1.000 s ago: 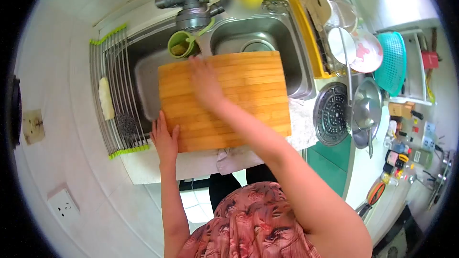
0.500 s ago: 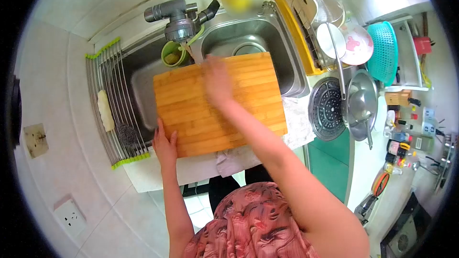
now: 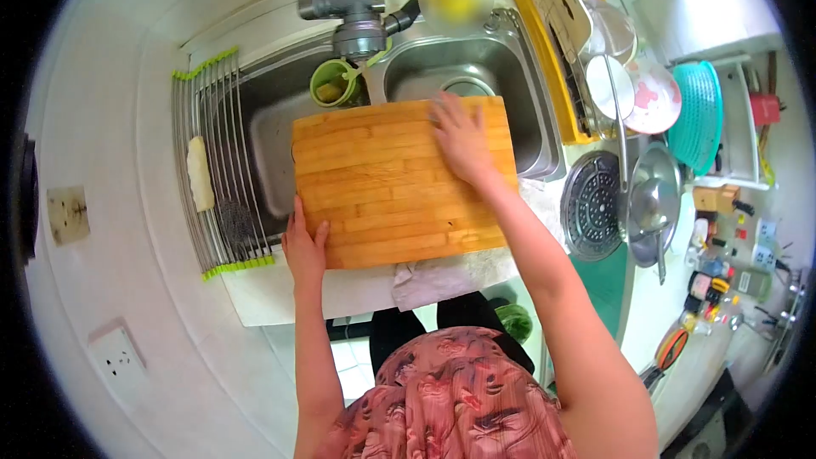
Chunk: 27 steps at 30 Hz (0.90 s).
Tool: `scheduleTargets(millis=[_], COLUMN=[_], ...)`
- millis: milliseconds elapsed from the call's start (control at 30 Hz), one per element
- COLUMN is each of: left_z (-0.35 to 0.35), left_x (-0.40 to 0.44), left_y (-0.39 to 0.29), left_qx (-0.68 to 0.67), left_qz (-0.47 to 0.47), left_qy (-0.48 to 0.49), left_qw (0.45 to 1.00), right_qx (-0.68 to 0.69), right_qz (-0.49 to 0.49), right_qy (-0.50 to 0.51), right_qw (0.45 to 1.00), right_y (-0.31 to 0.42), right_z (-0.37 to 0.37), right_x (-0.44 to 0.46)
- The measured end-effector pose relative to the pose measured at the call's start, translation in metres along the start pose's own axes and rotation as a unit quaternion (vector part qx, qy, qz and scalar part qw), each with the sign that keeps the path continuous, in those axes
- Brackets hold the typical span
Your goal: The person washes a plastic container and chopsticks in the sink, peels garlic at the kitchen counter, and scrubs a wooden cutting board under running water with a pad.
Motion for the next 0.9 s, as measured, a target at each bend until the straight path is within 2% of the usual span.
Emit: scheduleTargets(millis=[67,167,267,333,367,467,500,533,600,700,733,867,900], left_z=[0.002,0.002,0.000,0.001,0.000,-0.016,-0.026,-0.038,-0.061,-0.108,-0.117,-0.113,-0.108], left_x=[0.002,0.000,-0.003,-0.008,-0.010,-0.017,-0.016,-0.014,-0.011,-0.008,-0.006,0.022,0.037], left_y=[-0.001,-0.005,-0.018,-0.044,-0.060,-0.114,-0.133,-0.154,-0.204,-0.243,-0.247,-0.206,-0.180], left_qx=[0.000,0.026,0.063,-0.042,-0.092,-0.160,-0.168,-0.176,-0.195,-0.117,-0.079,0.062,0.004], left_qz=[0.005,0.003,-0.059,-0.087,-0.102,-0.200,-0.226,-0.250,-0.256,-0.274,-0.276,-0.253,-0.182], left_qy=[0.011,0.002,-0.097,-0.096,-0.094,-0.068,-0.056,-0.045,-0.025,-0.023,-0.017,-0.021,-0.021], left_qw=[1.000,1.000,0.992,0.991,0.986,0.964,0.958,0.951,0.947,0.954,0.958,0.965,0.983], right_qx=[-0.034,0.024,0.003,0.112,0.171,0.176,0.132,0.149,0.183,0.323,0.412,0.413,0.401], right_qz=[-0.037,-0.066,-0.099,-0.047,-0.034,-0.087,-0.105,-0.170,-0.293,-0.337,-0.358,-0.310,-0.305], right_qy=[0.000,0.011,0.022,0.059,0.045,-0.037,-0.068,-0.086,-0.116,-0.050,-0.017,-0.020,-0.002], right_qw=[0.999,0.997,0.995,0.991,0.984,0.980,0.983,0.970,0.931,0.883,0.838,0.856,0.864], right_y=[-0.031,-0.047,-0.020,0.025,0.040,0.015,-0.007,-0.035,-0.086,-0.106,-0.111,-0.126,-0.124], right_z=[0.028,0.041,0.034,0.034,0.041,0.064,0.073,0.070,0.049,0.030,0.022,0.006,0.005], right_x=[-0.031,-0.062,-0.068,-0.062,-0.059,-0.069,-0.075,-0.086,-0.111,-0.102,-0.093,-0.063,-0.050])
Point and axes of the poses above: each hand's wrist, its own x-axis towards the middle knuckle, its own z-axis out of the back of the hand, y = z × x, the point moved 6 cm from there along x, towards the middle knuckle, and after that the axes turned 11 degrees about -y, right-handed, at the moved point
